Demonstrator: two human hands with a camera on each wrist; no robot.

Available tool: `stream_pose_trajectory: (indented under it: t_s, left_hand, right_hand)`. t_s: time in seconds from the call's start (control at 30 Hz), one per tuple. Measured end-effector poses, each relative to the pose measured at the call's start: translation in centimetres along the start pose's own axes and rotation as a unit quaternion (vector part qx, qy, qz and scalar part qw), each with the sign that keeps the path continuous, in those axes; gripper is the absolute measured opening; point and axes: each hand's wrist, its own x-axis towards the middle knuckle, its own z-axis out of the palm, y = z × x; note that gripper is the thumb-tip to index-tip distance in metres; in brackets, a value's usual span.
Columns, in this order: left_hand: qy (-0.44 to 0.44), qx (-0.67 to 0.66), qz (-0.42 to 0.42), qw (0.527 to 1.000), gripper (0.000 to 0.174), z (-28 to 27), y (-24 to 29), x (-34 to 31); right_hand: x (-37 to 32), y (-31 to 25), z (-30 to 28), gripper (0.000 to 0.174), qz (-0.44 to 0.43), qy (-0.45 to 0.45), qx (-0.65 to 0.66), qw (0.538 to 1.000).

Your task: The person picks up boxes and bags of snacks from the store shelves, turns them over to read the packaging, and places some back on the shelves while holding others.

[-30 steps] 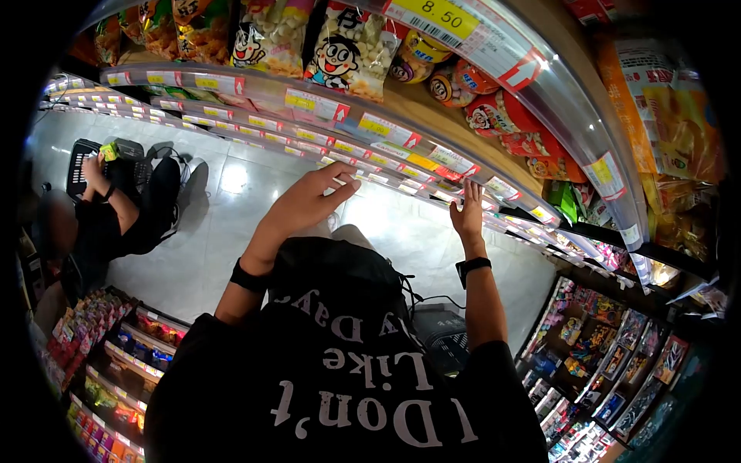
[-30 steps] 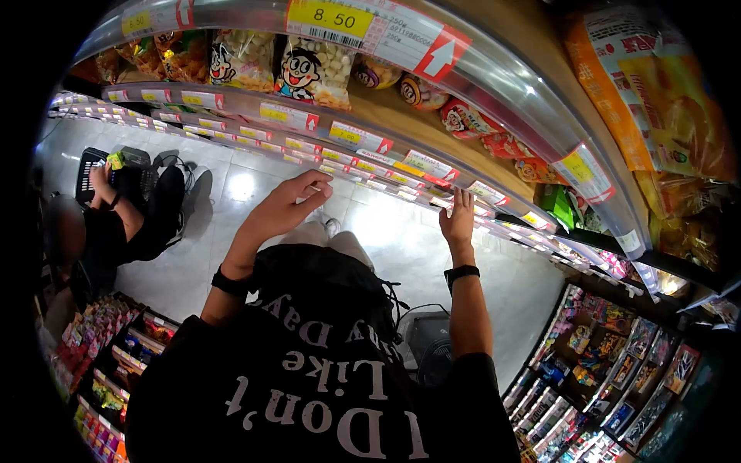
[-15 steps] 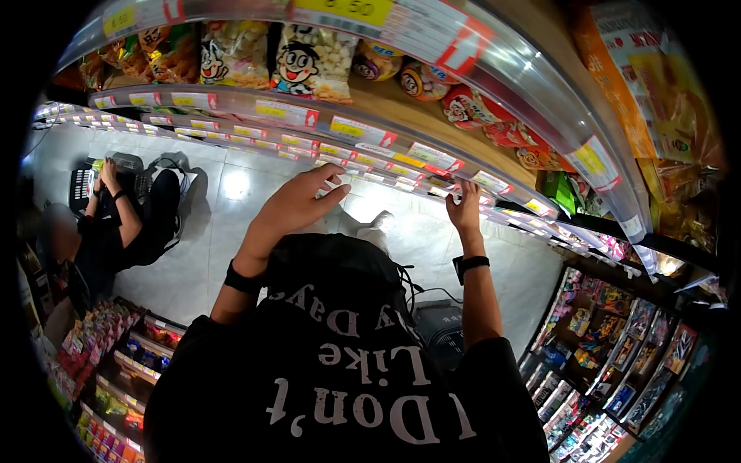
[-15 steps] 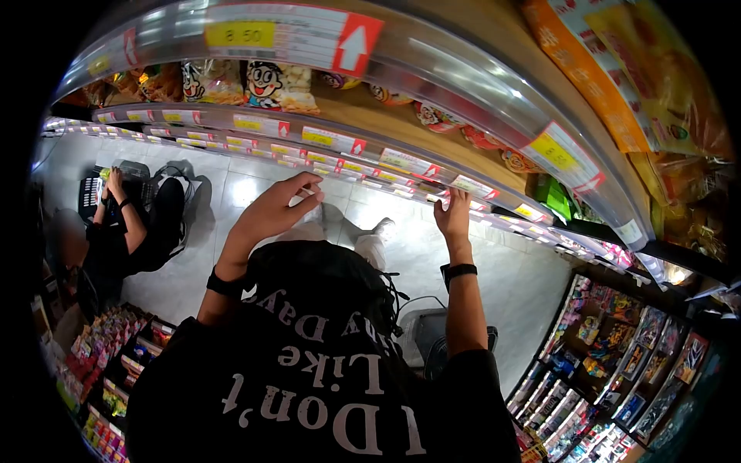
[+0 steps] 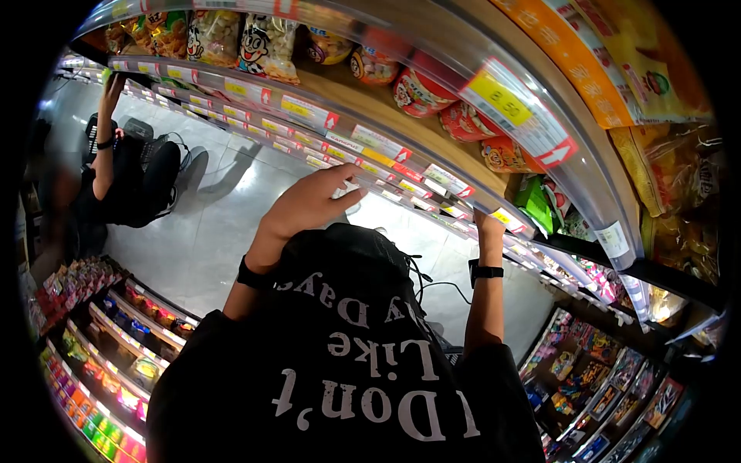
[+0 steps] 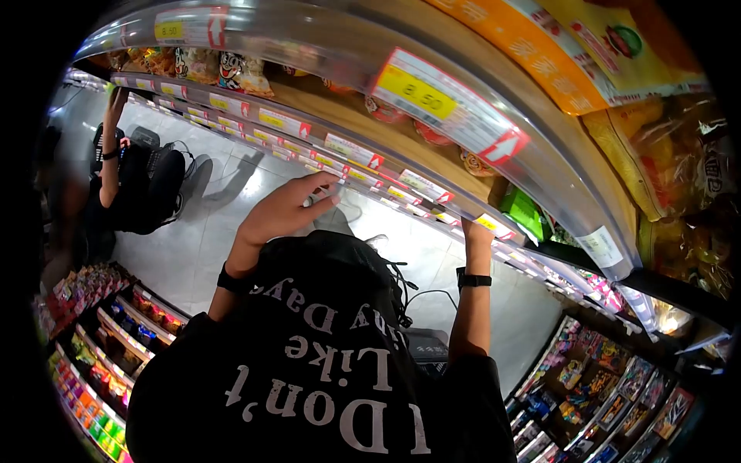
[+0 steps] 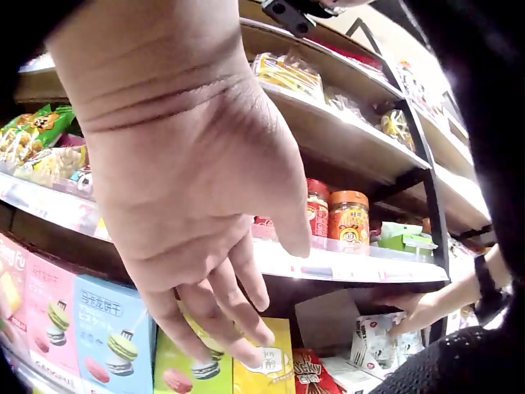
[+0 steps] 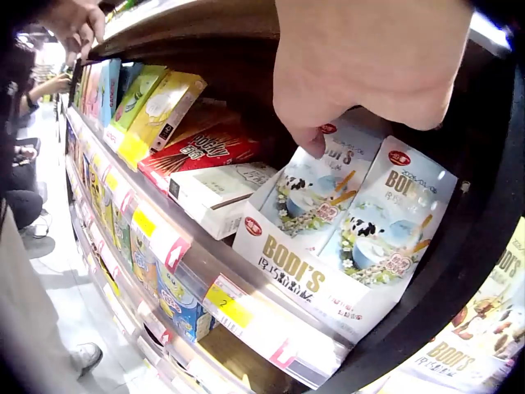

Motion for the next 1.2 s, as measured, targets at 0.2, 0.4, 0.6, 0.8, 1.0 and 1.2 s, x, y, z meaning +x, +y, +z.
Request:
stream_pose_trajectory:
  t_s: [0.2, 0.4, 0.6, 0.8, 1.0, 1.2]
  left_hand:
    - [-0.021, 0.010, -0.017, 1.000, 0.037, 3.5, 2.3, 0.4]
    - [-0.048, 0.021, -0.044, 0.998, 0.044, 6.2, 2.2, 0.9]
    - [-0.048, 0.043, -0.028, 0.998, 0.042, 8.8, 2.5, 1.5]
    - [-0.072, 0.065, -0.025, 0.995, 0.043, 8.5, 4.2, 1.6]
    - [-0.062, 0.073, -0.020, 0.995, 0.045, 7.0, 4.1, 1.1]
    - [-0.068, 0.070, -0.036, 0.995, 0.043, 4.9, 4.2, 0.5]
  right_hand:
    - [-1.4, 1.4, -0.6, 0.018, -0.038, 0.013, 0.054, 0.998]
    - [-2.6, -2.6, -4.2, 0.033, 0.064, -0.016, 0.087, 0.994]
    - [-2.8, -2.0, -4.3, 0.027, 0.067, -0.038, 0.080, 0.994]
    - [-3.0, 1.7, -1.5, 0.017, 0.056, 0.006, 0.099, 0.994]
    - [-2.5, 4.4, 1.2, 0.032, 0.087, -0.041, 0.025, 0.995]
    - [-1.4, 4.5, 1.2, 0.030, 0.117, -0.126, 0.074, 0.982]
